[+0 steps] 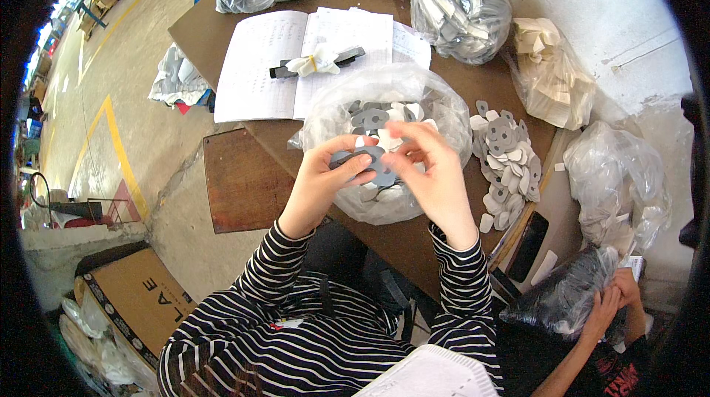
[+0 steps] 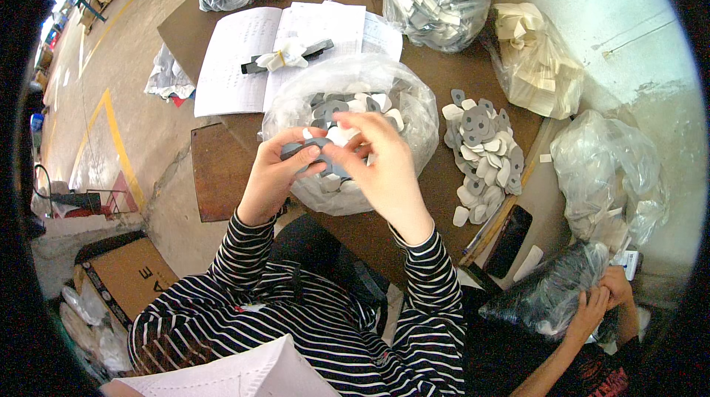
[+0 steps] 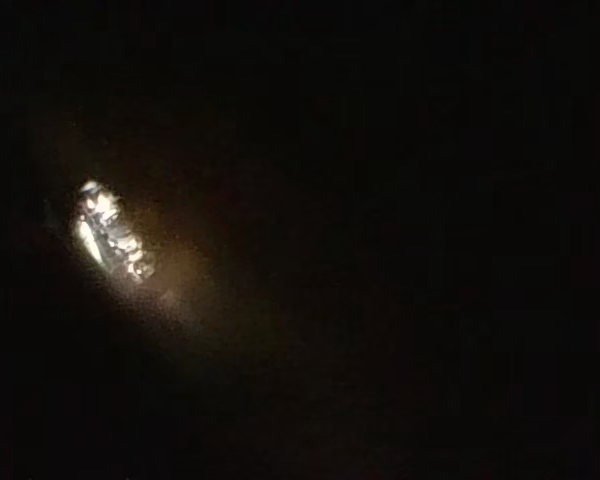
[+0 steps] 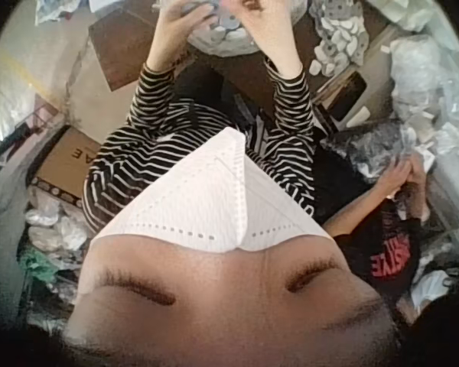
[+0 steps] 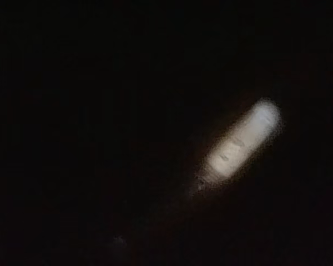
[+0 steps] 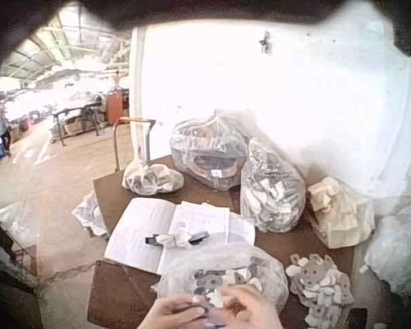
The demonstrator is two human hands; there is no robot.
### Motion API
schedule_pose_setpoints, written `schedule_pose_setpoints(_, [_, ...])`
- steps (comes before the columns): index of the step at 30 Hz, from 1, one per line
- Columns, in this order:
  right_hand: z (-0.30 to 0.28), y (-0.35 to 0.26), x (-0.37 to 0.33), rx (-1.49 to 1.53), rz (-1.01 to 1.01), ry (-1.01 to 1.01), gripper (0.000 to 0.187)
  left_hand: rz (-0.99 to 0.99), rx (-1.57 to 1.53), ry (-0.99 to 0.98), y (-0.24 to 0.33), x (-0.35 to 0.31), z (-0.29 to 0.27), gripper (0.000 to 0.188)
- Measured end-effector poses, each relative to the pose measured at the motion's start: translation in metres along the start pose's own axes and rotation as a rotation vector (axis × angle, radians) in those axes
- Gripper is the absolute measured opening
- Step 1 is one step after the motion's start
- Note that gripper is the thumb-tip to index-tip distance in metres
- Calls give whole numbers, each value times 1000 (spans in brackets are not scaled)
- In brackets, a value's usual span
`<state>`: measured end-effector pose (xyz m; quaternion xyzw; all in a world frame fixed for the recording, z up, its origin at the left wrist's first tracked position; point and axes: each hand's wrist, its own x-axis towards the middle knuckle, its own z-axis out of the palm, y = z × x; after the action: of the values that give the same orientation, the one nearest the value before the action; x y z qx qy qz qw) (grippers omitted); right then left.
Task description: The person sorts small gray and white plastic parts by hand, picking them from a clear bag and placing them into separate piles on a table. The person repeatedly picks, inspects, and places the parts without using any tools.
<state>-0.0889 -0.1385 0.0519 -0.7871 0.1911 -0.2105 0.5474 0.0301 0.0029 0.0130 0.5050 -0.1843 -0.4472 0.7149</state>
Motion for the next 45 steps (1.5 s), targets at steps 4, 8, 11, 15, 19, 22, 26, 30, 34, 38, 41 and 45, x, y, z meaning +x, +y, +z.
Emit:
schedule_pose_setpoints(4, [9, -3, -3, -89, 8, 71, 31, -64, -219, -103, -3, 1, 1, 40])
schedule_pose_setpoints(8, [0, 11, -2, -133, -170, 193, 26, -91, -336, -159, 14, -8, 12, 50])
schedule_pose_setpoints(11, [-4, 3, -7, 217, -16, 177, 26, 9, -133, -96, 9, -4, 10, 46])
schedule_pose_setpoints(15, [-6, -6, -8, 85, 76, 0, 23, -19, 233, -194, 11, 3, 2, 44])
schedule_pose_setpoints(19, [-2, -4, -7, -10, 1, 54, 11, -30, 118, -218, 12, 1, 5, 43])
schedule_pose_setpoints(22, [-8, 4, -1, 64, -32, 148, 10, -40, -109, -223, 18, -4, 7, 45])
schedule_pose_setpoints(26, [-9, 4, 9, -211, -101, 278, 22, -37, -258, -177, 17, -8, 8, 51])
schedule_pose_setpoints(30, [-8, -7, -3, -177, -81, 51, 29, -30, 17, -219, 17, -5, 3, 57])
schedule_pose_setpoints(34, [4, -2, -8, -156, -127, -51, 17, 71, 384, -217, 8, 0, 3, 58])
schedule_pose_setpoints(38, [3, 2, -7, -98, -88, -2, 11, 33, 4, -242, 7, -6, 10, 56])
schedule_pose_setpoints(41, [-2, 4, -6, 5, -66, 10, 12, 79, 59, -268, 12, -8, 5, 53])
schedule_pose_setpoints(45, [-9, 3, -1, 137, 137, 85, 21, -76, -77, -100, 23, -7, 3, 54])
